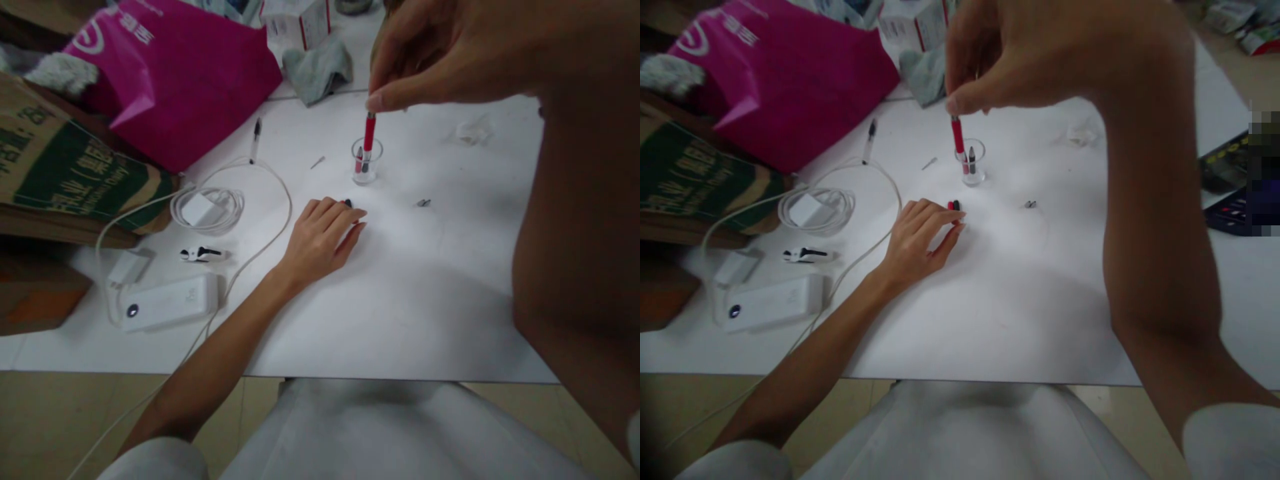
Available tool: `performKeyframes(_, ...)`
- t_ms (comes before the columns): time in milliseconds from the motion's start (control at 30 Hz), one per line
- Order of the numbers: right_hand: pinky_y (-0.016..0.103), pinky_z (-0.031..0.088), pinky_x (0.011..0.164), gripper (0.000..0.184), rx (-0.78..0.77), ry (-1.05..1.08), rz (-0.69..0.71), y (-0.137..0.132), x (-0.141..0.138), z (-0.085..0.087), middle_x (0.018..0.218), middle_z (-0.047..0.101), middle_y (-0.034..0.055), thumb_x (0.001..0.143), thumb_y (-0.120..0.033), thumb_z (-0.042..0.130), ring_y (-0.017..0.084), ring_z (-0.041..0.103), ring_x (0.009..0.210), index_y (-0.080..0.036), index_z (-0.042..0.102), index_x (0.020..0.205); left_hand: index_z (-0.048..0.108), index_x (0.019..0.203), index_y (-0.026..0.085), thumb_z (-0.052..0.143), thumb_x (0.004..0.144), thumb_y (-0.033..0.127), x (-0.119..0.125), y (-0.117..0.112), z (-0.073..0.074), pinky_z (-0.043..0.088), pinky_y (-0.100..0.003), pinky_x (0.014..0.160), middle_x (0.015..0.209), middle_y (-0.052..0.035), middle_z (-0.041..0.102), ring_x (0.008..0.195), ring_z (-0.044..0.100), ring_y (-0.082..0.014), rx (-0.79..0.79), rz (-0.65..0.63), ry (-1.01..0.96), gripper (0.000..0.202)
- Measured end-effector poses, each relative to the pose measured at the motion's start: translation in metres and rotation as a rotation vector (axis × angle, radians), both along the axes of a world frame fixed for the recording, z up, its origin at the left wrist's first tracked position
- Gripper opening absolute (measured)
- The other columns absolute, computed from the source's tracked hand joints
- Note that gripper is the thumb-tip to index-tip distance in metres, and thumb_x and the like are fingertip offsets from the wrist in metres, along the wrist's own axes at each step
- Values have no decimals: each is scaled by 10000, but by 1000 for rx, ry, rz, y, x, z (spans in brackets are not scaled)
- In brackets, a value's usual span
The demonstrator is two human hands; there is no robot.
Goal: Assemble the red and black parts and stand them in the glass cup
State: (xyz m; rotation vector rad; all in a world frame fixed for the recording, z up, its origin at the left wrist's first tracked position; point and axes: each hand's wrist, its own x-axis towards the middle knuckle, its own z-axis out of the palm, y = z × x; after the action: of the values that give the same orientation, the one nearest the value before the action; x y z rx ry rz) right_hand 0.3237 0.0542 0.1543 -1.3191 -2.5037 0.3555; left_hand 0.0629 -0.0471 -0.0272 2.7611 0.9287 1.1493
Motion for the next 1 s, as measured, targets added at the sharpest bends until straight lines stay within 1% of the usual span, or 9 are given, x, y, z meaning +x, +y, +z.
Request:
performKeyframes(67,263,437,757,228,6,55,-45,-5,-8,1,960,780,-39,1016,-351,861,133,704,912,-225,885,1204,686,1305,200,647,1150,209,0,1,0,515,-424,887,1106,-100,828,1046,752,-260,15,-6,-6,160)
performKeyframes(167,261,436,784,263,60,80,-60,-6,-9,-2,1031,791,5,1004,-303,837,153,713,958,-169,872,1227,691,1298,202,654,1145,202,0,2,-1,527,-420,894,1107,-98,833,1047,756,-257,35,-12,-23,157)
performKeyframes(267,300,418,760,276,112,15,-87,0,-1,-5,1027,797,23,995,-334,807,199,734,964,-192,880,1220,702,1285,209,646,1148,215,0,3,-3,535,-431,907,1105,-100,833,1051,755,-261,2,-3,-16,148)
performKeyframes(367,323,419,743,247,91,-69,-122,5,6,-5,957,781,4,967,-347,816,224,745,937,-250,895,1179,710,1285,208,637,1151,227,1,2,-4,534,-442,914,1111,-107,832,1067,753,-268,-36,-2,-1,154)
performKeyframes(467,321,417,742,208,64,-106,-106,6,8,-3,909,772,-16,949,-357,839,202,733,891,-270,895,1129,717,1270,203,630,1158,238,1,1,-3,528,-439,900,1104,-111,830,1075,752,-272,-48,3,16,147)
performKeyframes(567,304,421,729,189,37,-70,-86,3,4,-2,911,786,-26,962,-368,870,188,738,891,-263,897,1117,721,1255,204,631,1162,249,1,0,-2,524,-433,888,1097,-108,829,1063,750,-268,-46,13,32,137)
performKeyframes(667,275,437,720,193,-6,13,-46,-3,-2,-3,915,797,-30,965,-320,908,170,739,897,-235,906,1138,714,1259,198,640,1159,235,1,1,-2,522,-423,879,1103,-104,832,1044,748,-259,-18,5,26,130)
performKeyframes(800,255,434,748,227,34,96,-31,-5,-4,-6,993,798,-21,985,-244,880,145,720,925,-191,897,1205,705,1269,196,652,1148,217,2,1,-2,524,-425,880,1109,-105,836,1039,751,-260,6,-10,14,133)
performKeyframes(1000,289,473,813,293,48,83,-30,4,6,-11,1047,802,59,986,-302,836,198,728,976,-160,879,1238,705,1267,194,655,1144,210,2,0,-1,523,-422,868,1093,-101,829,1019,746,-257,20,-20,11,134)
